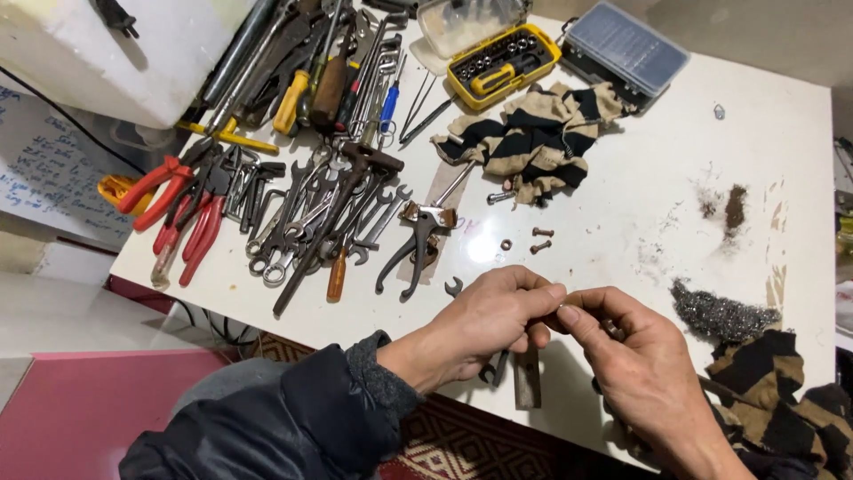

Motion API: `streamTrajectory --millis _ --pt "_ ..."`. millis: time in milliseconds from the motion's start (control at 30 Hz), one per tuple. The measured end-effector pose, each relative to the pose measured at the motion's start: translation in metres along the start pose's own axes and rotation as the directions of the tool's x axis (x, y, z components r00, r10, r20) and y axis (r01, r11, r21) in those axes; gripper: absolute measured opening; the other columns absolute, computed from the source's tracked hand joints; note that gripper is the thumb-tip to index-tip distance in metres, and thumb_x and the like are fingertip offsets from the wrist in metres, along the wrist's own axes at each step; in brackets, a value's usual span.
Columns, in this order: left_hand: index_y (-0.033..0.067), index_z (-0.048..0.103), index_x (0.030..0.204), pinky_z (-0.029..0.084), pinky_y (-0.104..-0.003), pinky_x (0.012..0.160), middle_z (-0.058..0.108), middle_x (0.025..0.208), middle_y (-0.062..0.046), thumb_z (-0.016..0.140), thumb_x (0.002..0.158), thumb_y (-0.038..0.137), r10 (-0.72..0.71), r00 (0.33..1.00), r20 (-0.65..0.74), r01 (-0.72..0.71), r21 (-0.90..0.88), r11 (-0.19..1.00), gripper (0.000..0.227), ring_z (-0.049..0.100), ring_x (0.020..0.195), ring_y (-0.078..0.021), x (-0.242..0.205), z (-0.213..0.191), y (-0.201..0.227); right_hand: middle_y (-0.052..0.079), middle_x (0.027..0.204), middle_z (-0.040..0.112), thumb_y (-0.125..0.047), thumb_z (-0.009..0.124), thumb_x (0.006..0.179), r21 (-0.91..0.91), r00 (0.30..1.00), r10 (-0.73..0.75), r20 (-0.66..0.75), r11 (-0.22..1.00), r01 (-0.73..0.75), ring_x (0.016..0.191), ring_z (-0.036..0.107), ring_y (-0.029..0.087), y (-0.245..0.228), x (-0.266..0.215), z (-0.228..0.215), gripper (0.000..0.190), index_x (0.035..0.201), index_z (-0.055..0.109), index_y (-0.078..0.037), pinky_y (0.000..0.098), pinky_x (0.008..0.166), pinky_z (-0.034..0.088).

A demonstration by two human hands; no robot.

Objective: The person selects a socket from a yellow case and attaches it to a ratchet handle. They then use the ratchet to tighten a bolt into a metal bracket resting on the table.

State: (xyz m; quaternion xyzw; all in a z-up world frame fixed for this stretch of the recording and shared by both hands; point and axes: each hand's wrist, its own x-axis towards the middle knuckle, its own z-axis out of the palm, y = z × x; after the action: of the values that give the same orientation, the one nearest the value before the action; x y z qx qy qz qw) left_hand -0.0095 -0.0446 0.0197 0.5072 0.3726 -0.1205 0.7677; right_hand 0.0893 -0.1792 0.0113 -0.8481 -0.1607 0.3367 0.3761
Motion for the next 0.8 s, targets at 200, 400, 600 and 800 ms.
streamTrajectory --millis 200,400,600,800 --pt "0.0088 0.061 0.104 0.039 -0.019 0.05 0.06 0.072 -0.005 0.061 0.103 0.025 -0.005 1.0 0.005 0.005 -0.119 0.993 0.016 0.052 0.062 -0.0074 0.004 0.003 -0.022 0.005 0.078 0.075 -0.018 0.076 0.09 -0.093 0.999 0.022 0.037 0.996 -0.019 0.07 0.053 0.016 0.017 -0.003 -0.001 0.018 0.101 0.086 -0.008 0.0296 0.068 0.042" --pt "0.0081 0.06 0.11 0.042 -0.016 0.052 0.062 0.082 -0.005 0.058 0.105 0.023 -0.015 0.999 0.029 0.02 -0.166 0.986 0.017 0.054 0.063 -0.0053 0.008 0.002 -0.034 0.005 0.089 0.085 -0.022 0.072 0.09 -0.181 0.997 0.065 0.039 0.982 -0.057 0.085 0.073 0.015 0.02 -0.006 0.003 0.02 0.103 0.081 -0.011 0.0295 0.08 0.051" --pt "0.0087 0.06 0.115 0.043 -0.023 0.055 0.071 0.097 -0.008 0.051 0.106 0.023 0.018 0.999 -0.045 -0.019 -0.025 0.999 0.019 0.065 0.063 -0.0136 -0.007 0.001 -0.019 0.015 0.06 0.057 -0.021 0.067 0.099 -0.095 0.983 0.159 0.089 0.984 -0.15 0.053 0.042 0.023 0.012 -0.004 0.003 0.021 0.099 0.08 -0.004 0.0357 0.05 0.033" --pt "0.0146 0.064 0.124 0.054 -0.034 0.076 0.078 0.109 -0.007 0.047 0.101 0.031 0.11 0.99 -0.091 -0.069 0.369 0.927 0.033 0.071 0.103 -0.0182 -0.002 -0.014 -0.017 0.012 0.071 0.063 -0.016 0.075 0.094 -0.048 0.987 0.158 -0.033 0.986 -0.16 0.063 0.048 0.023 0.007 -0.001 0.003 0.013 0.1 0.079 -0.005 0.0352 0.06 0.038"
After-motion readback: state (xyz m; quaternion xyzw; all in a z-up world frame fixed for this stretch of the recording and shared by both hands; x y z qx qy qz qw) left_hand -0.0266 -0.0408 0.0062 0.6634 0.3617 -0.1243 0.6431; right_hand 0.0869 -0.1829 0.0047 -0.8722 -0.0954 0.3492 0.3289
